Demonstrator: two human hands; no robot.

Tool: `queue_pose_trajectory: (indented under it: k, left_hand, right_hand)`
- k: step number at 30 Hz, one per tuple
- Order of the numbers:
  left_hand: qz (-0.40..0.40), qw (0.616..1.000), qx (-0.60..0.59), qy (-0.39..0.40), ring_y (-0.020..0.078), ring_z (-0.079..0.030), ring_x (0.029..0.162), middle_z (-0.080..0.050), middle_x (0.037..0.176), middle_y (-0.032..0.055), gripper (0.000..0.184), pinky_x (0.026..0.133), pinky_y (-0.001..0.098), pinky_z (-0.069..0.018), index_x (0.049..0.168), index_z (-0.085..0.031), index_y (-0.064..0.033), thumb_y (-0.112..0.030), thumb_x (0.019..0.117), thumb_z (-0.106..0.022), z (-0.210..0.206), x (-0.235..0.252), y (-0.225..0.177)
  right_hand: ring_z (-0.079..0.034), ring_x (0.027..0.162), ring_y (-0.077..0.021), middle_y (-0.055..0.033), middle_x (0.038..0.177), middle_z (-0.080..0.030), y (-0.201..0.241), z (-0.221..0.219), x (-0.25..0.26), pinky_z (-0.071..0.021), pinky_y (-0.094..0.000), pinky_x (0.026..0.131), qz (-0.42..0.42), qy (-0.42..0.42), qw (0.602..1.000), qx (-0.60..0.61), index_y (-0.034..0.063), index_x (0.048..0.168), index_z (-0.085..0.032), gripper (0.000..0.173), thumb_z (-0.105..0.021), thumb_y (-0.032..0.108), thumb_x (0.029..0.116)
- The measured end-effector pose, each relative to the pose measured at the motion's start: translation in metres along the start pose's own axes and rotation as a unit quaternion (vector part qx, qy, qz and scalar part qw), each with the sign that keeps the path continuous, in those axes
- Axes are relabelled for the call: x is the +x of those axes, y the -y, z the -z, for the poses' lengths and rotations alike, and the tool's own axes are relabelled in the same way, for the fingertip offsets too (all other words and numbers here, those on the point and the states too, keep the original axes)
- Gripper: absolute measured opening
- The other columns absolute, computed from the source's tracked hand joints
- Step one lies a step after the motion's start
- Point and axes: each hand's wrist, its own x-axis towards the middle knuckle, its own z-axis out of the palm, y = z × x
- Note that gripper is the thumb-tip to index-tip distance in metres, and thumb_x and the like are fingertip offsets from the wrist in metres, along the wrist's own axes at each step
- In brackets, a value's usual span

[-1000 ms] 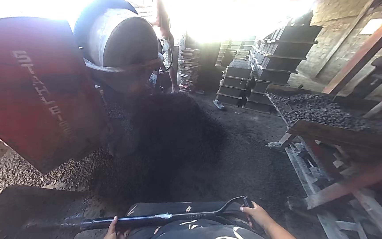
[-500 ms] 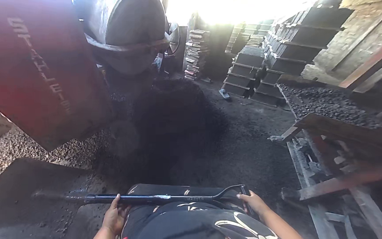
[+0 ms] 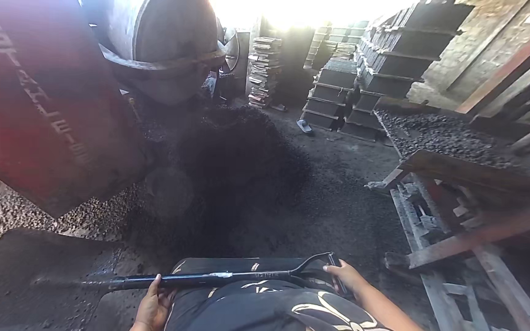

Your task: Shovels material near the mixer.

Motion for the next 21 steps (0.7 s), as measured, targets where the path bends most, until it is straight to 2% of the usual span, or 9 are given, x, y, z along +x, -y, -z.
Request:
queue_pose_trajectory:
  k: [7,12,17,21]
  left_hand:
    - [-0.016,1.0,0.011,0.003,0.0165,-0.068,0.072,-0.064,0.083,0.0068,0.025,0.071,0.0349,-0.0621,0.11,-0.053,-0.0058,-0.03,0.11,-0.046,-0.0007,0.0012,0.0029]
    - [-0.023,0.999,0.002,0.025,0.0178,-0.072,0.077,-0.071,0.09,0.0088,0.027,0.073,0.035,-0.0624,0.114,-0.057,-0.0056,-0.028,0.1109,-0.044,0.0007,0.0021,0.0034]
    - [-0.018,0.999,-0.01,0.034,0.0197,-0.072,0.081,-0.072,0.093,0.0089,0.023,0.075,0.0366,-0.0624,0.111,-0.057,-0.0075,-0.027,0.1106,-0.044,0.0023,0.0058,0.0031]
    - [-0.016,0.999,-0.013,0.042,0.0206,-0.073,0.083,-0.072,0.096,0.0096,0.024,0.077,0.0372,-0.0626,0.112,-0.057,-0.007,-0.027,0.1105,-0.043,0.0048,0.0083,0.0043]
  right_hand:
    - [-0.055,0.055,-0.0178,-0.0114,0.079,-0.056,0.0001,0.0007,0.0021,-0.0513,-0.0338,0.054,-0.002,0.01,1.0,-0.003,0.0022,0.143,-0.045,0.05,-0.067,0.018,0.101]
    - [-0.054,0.053,-0.0176,-0.0109,0.078,-0.055,-0.0016,0.0013,0.0047,-0.0508,-0.0332,0.052,-0.009,0.009,1.0,0.013,0.0028,0.143,-0.045,0.049,-0.067,0.016,0.1006]
    - [-0.054,0.054,-0.0175,-0.0107,0.079,-0.055,-0.0023,0.0017,0.0067,-0.0507,-0.0331,0.053,-0.01,0.009,1.0,0.02,0.0046,0.145,-0.045,0.051,-0.068,0.017,0.1004]
    - [-0.054,0.053,-0.0176,-0.0107,0.077,-0.054,-0.0016,0.0022,0.003,-0.051,-0.0329,0.052,-0.011,0.007,1.0,0.025,0.003,0.142,-0.046,0.048,-0.067,0.016,0.1008]
